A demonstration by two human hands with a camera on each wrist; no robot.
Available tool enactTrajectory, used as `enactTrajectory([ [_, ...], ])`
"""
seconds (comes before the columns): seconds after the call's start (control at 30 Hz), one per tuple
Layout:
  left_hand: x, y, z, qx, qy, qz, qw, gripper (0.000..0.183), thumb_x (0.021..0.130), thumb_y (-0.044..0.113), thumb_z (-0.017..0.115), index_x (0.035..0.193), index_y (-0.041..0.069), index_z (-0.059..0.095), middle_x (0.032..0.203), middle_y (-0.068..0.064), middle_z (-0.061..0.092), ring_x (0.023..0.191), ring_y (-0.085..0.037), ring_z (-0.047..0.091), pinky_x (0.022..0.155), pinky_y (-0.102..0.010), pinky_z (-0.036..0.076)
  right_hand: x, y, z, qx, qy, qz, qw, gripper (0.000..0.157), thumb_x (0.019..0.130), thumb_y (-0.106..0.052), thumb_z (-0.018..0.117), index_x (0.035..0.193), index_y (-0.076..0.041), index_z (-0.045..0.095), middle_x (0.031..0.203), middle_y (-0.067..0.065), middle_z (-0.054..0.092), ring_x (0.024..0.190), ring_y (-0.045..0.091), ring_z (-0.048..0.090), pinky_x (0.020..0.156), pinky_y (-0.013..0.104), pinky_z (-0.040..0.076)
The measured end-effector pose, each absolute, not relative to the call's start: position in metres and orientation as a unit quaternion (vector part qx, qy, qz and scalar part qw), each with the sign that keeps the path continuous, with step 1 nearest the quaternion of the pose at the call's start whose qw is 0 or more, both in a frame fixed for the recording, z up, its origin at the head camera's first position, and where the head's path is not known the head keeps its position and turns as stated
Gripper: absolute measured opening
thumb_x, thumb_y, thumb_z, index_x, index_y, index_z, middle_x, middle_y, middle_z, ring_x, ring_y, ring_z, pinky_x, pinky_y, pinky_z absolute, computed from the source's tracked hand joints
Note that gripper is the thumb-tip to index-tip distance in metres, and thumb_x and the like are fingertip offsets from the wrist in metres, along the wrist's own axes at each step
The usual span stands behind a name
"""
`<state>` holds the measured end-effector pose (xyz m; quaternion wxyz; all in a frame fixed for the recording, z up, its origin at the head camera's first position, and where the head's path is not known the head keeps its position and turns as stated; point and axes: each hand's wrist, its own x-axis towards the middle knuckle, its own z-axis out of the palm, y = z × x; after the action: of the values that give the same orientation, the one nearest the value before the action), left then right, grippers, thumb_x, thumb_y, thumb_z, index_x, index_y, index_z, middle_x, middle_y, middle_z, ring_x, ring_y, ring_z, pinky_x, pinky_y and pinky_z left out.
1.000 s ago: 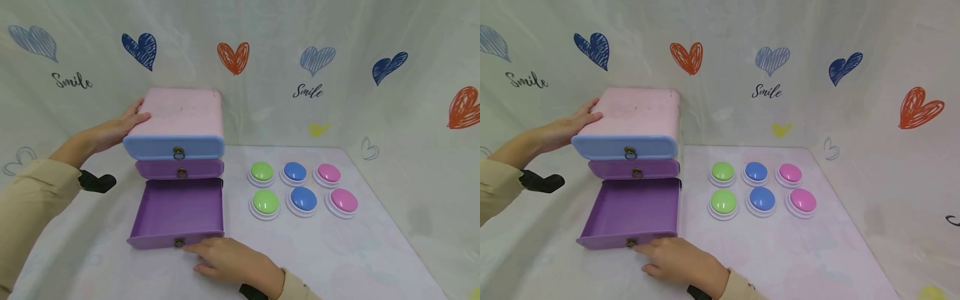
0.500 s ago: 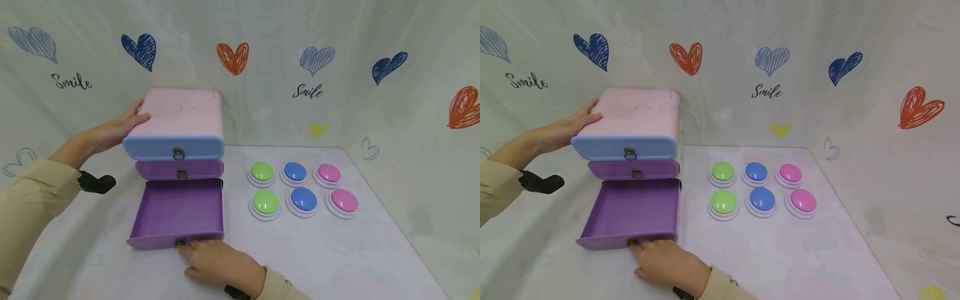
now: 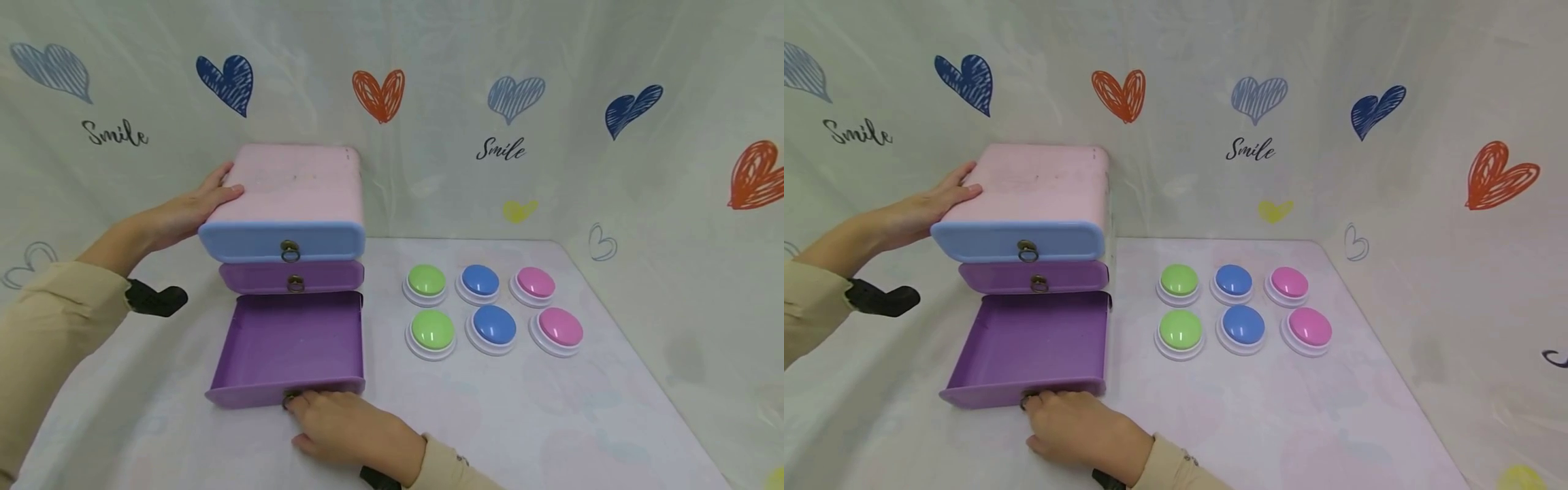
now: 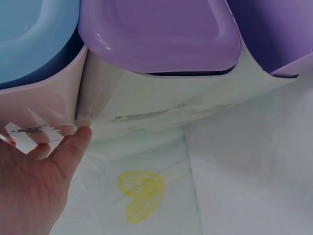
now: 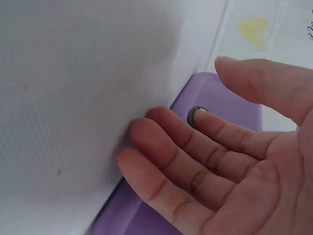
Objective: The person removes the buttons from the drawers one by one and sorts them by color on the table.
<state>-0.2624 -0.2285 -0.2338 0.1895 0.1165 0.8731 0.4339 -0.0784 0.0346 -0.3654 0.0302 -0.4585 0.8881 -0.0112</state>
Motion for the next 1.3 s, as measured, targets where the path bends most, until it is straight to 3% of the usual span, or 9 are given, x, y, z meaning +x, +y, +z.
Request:
enactTrajectory([
  [0.3,-0.265,-0.227,-0.231,0.117,0.874,0.431,0.190,0.076,0.093,0.059,0.028,0.139,0.041,-0.030,0.149,0.002,-0.035,0.139,-0.038,-0.023,0.102,-0.072,0.001,-0.082,0.033,-0.366,-0.450,0.890,-0.073,0.025,0.018,0.090,-0.027,0.061,0.103,-0.016,0.057,0.090,-0.013,0.060,0.072,-0.006,0.052,0.062,0.008,0.042],
  [0.47,-0.266,-0.225,-0.230,0.115,0.876,0.429,0.189,0.077,0.093,0.060,0.028,0.139,0.040,-0.030,0.149,0.002,-0.035,0.138,-0.039,-0.023,0.102,-0.073,0.000,-0.083,0.031,-0.366,-0.450,0.889,-0.088,0.008,0.005,0.095,-0.018,0.053,0.095,-0.014,0.055,0.084,-0.010,0.061,0.066,-0.005,0.051,0.054,0.007,0.040],
  [0.63,-0.266,-0.225,-0.229,0.116,0.877,0.425,0.189,0.077,0.093,0.060,0.028,0.139,0.040,-0.030,0.149,0.002,-0.035,0.138,-0.039,-0.023,0.102,-0.073,0.001,-0.084,0.027,-0.364,-0.441,0.893,-0.091,-0.004,0.011,0.098,-0.016,0.046,0.089,-0.011,0.052,0.072,-0.008,0.055,0.054,-0.002,0.043,0.047,0.008,0.034],
  [0.83,-0.267,-0.225,-0.229,0.116,0.875,0.429,0.191,0.077,0.093,0.060,0.028,0.139,0.040,-0.030,0.150,0.001,-0.035,0.138,-0.039,-0.023,0.102,-0.072,0.000,-0.088,0.023,-0.359,-0.402,0.911,-0.090,-0.005,0.008,0.095,-0.013,0.049,0.088,-0.011,0.052,0.071,-0.006,0.054,0.057,0.000,0.048,0.047,0.012,0.038],
  [1.03,-0.266,-0.226,-0.230,0.116,0.875,0.429,0.193,0.076,0.094,0.059,0.028,0.139,0.041,-0.030,0.150,0.001,-0.034,0.139,-0.039,-0.022,0.102,-0.073,0.001,-0.097,0.017,-0.360,-0.376,0.921,-0.102,-0.002,0.013,0.095,-0.012,0.049,0.082,-0.009,0.047,0.064,-0.004,0.049,0.053,0.002,0.044,0.042,0.016,0.036],
  [1.3,-0.262,-0.229,-0.233,0.124,0.868,0.439,0.196,0.075,0.095,0.056,0.027,0.139,0.039,-0.031,0.149,0.001,-0.036,0.138,-0.040,-0.023,0.101,-0.073,0.002,-0.117,0.008,-0.359,-0.309,0.941,-0.126,0.058,0.012,0.095,-0.011,0.048,0.083,-0.009,0.044,0.065,-0.002,0.048,0.055,0.006,0.043,0.046,0.020,0.037],
])
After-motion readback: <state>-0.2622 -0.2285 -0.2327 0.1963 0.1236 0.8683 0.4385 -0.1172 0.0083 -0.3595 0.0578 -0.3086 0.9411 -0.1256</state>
